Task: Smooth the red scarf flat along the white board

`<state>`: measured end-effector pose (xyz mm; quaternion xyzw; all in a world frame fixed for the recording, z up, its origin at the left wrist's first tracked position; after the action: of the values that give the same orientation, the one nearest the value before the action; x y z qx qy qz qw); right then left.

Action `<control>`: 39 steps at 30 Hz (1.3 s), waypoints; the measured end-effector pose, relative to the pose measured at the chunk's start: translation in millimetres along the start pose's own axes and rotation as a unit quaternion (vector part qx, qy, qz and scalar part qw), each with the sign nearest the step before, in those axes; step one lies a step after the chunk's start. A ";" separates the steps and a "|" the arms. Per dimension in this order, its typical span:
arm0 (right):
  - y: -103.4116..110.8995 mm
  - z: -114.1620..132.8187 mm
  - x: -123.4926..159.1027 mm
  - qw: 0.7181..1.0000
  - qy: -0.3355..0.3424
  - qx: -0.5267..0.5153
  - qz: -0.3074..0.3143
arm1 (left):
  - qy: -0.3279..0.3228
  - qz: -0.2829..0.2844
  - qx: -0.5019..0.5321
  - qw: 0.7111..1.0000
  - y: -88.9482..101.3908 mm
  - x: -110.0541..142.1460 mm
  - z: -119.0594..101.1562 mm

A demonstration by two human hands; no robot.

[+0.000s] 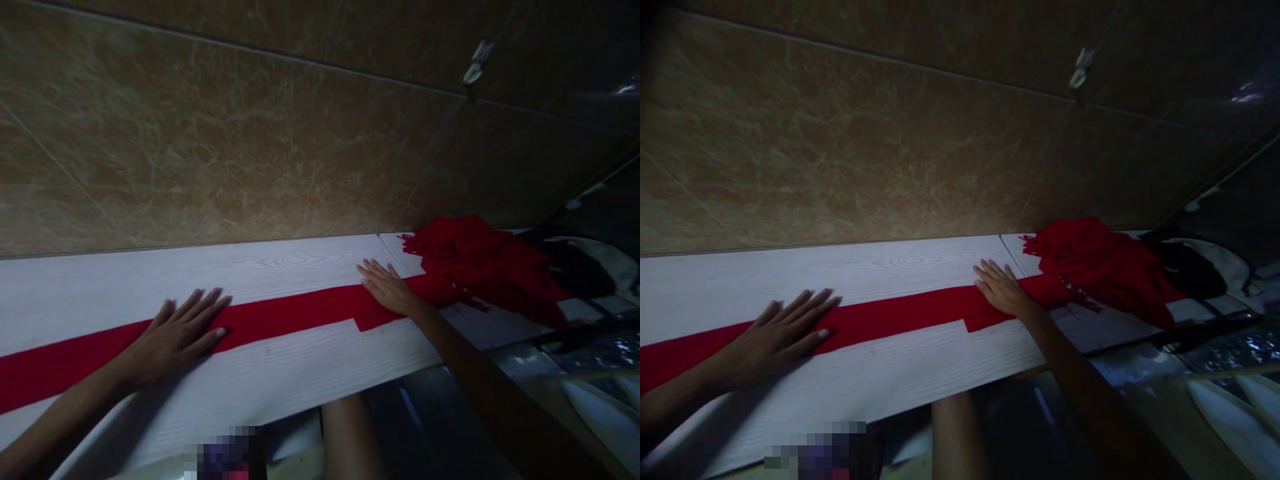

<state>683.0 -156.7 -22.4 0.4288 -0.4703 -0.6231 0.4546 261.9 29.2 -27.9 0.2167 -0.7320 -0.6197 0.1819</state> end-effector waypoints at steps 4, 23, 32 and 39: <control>21.5 8.6 2.9 0.998 0.012 -0.055 -0.033 | 0.000 -0.019 0.041 0.999 29.0 -43.1 -56.2; 22.1 37.4 32.6 0.981 0.097 -0.086 0.146 | -0.025 0.234 0.253 0.938 -2.2 -186.2 -206.5; 23.1 36.1 32.0 0.983 0.114 -0.073 0.123 | 0.040 0.362 0.560 0.744 -2.0 -170.0 -233.6; 36.6 27.1 42.1 0.984 0.098 -0.109 0.103 | 0.077 0.437 0.521 0.729 -27.4 -138.9 -226.6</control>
<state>653.6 -197.5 14.0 0.3851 -0.3940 -0.5755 0.6044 502.3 -86.9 -17.0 -0.0199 -0.9373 0.0255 0.3469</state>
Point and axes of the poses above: each hand's wrist, its own x-axis away from the middle knuckle, its own y-axis out of the back of the hand, z = x × y, the point moved 8 cm from there along -x, towards the middle knuckle, and after that the axes turned 3 degrees about -z, right-handed, at the moved point
